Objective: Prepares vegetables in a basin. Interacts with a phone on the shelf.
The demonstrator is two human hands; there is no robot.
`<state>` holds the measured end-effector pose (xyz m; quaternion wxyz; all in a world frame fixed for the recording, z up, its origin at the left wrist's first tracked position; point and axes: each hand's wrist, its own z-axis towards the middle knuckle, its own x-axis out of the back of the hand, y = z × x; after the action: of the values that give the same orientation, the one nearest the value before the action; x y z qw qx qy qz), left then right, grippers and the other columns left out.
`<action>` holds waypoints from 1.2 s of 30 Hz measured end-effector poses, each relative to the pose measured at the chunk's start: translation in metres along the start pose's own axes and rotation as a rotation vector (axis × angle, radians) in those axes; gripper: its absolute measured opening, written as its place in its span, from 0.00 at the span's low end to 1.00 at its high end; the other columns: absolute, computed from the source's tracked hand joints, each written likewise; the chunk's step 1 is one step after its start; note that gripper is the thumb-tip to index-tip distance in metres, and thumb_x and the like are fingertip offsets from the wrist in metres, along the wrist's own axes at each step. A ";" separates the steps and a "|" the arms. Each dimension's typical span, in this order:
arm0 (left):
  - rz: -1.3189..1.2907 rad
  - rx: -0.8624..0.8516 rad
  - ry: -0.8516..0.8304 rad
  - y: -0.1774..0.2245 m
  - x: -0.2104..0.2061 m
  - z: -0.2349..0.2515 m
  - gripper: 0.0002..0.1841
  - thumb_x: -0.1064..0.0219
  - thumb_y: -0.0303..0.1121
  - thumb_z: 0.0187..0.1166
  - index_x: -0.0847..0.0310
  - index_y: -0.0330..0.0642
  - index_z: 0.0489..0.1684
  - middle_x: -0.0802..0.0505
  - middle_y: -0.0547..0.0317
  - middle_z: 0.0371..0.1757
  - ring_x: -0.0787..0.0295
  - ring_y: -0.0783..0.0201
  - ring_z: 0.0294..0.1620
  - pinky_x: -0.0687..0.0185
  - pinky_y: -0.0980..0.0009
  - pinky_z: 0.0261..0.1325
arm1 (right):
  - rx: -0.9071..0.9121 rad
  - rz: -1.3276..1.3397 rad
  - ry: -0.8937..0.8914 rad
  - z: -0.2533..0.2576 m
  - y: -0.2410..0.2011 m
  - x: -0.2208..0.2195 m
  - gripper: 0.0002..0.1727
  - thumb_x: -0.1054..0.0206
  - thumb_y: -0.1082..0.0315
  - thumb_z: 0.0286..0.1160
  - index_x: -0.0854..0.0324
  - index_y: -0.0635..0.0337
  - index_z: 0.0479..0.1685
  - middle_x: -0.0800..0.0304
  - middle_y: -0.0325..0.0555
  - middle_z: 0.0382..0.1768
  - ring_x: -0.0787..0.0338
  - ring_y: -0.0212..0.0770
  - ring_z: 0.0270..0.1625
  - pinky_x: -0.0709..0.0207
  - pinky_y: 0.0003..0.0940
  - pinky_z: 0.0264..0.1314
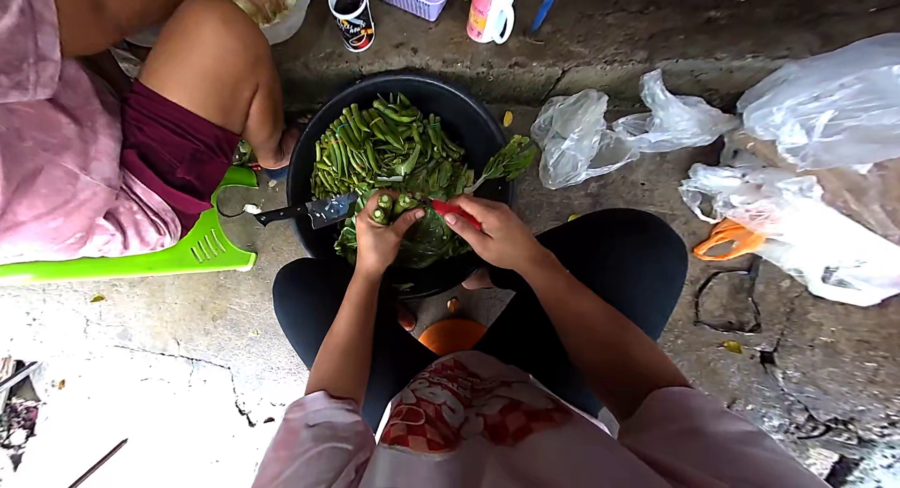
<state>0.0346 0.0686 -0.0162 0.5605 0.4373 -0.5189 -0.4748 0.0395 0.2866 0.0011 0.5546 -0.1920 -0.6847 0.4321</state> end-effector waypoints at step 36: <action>-0.825 0.268 0.079 0.007 0.051 0.006 0.06 0.36 0.23 0.72 0.19 0.47 0.37 0.08 0.50 0.62 0.10 0.51 0.66 0.12 0.50 0.64 | -0.847 -0.014 -0.326 0.023 0.113 -0.132 0.20 0.41 0.59 0.90 0.18 0.71 0.61 0.13 0.71 0.57 0.14 0.67 0.64 0.26 0.66 0.68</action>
<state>0.0294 0.0199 -0.0006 0.2815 0.6950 -0.3357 -0.5702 0.0352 0.2420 -0.1685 0.3151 -0.3268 -0.8808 0.1344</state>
